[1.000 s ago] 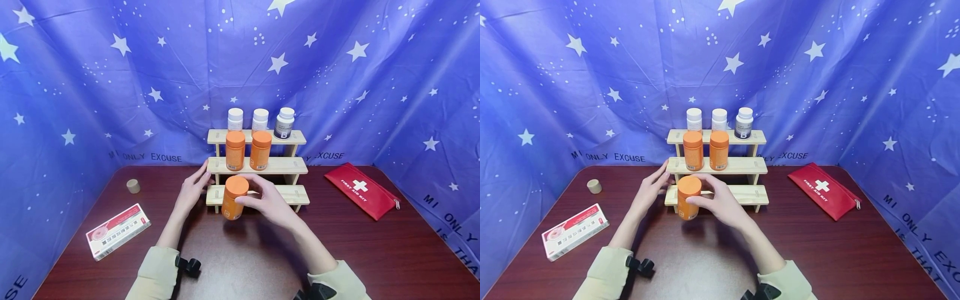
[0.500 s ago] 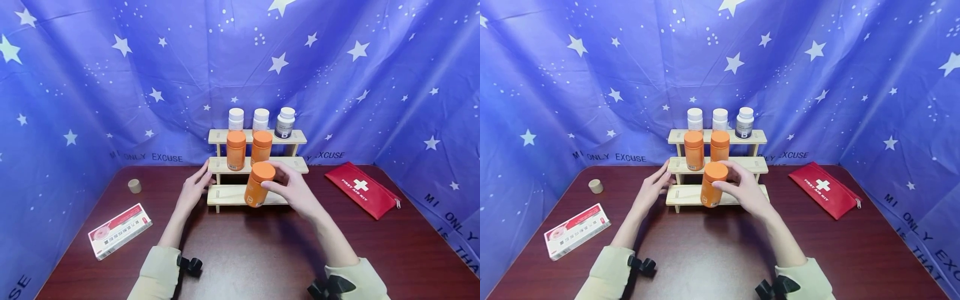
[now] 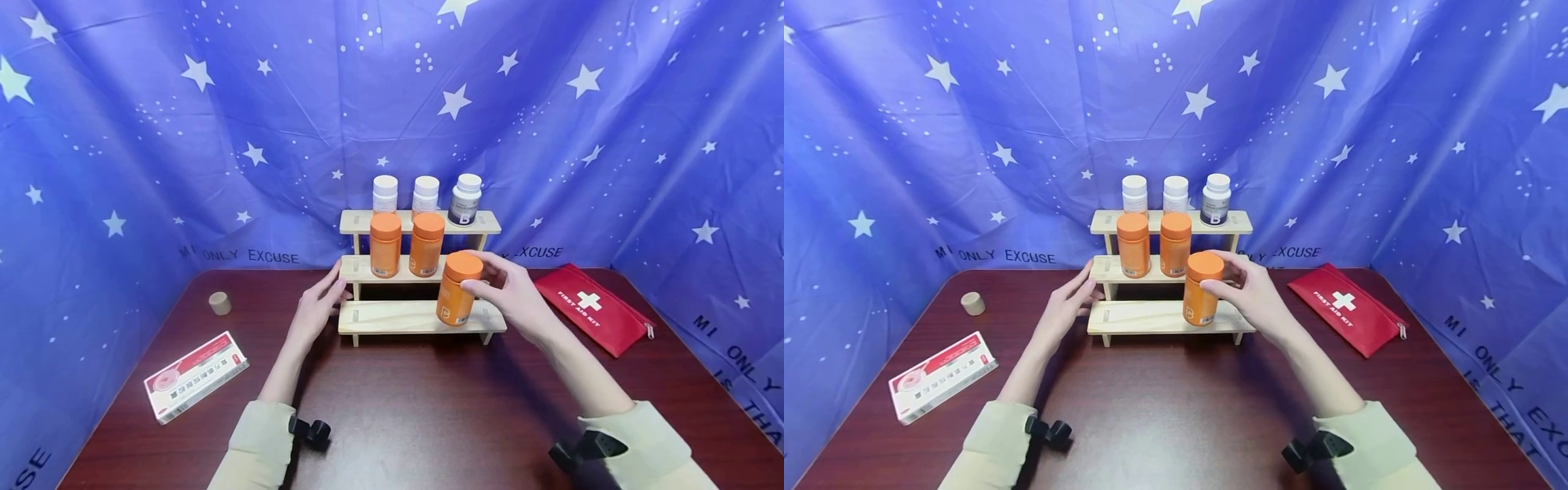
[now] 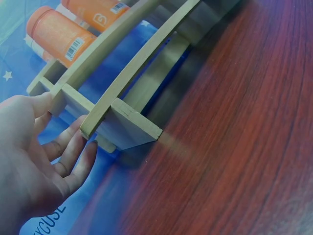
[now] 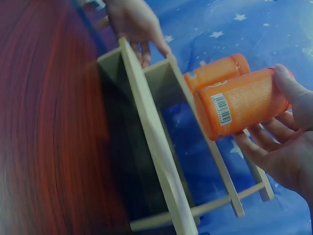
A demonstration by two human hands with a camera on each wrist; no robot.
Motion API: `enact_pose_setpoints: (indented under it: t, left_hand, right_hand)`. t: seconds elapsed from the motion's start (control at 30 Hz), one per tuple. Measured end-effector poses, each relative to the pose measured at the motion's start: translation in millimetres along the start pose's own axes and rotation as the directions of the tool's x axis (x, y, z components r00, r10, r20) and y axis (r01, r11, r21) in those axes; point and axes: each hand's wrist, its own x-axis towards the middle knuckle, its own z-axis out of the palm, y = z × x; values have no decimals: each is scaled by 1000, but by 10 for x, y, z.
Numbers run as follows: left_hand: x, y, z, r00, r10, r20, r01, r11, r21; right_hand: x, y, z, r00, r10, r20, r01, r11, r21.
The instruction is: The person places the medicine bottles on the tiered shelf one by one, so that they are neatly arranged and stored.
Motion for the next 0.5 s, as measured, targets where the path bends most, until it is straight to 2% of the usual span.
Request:
enact_pose_setpoints:
  t: [0.2,0.33,0.5]
  left_hand:
    - [-20,21,-15,1000,11,-8,-11,1000,-9]
    - [-32,43,-10,1000,4,-9,-4,1000,0]
    - [40,-63,6,1000,-10,-6,10,1000,10]
  right_hand:
    - [64,-3,-167,1000,15,-17,-16,999,-37]
    - [118,-21,-306,1000,14,-23,-15,1000,-19]
    - [204,-37,-451,999,2,-49,-2,1000,-3]
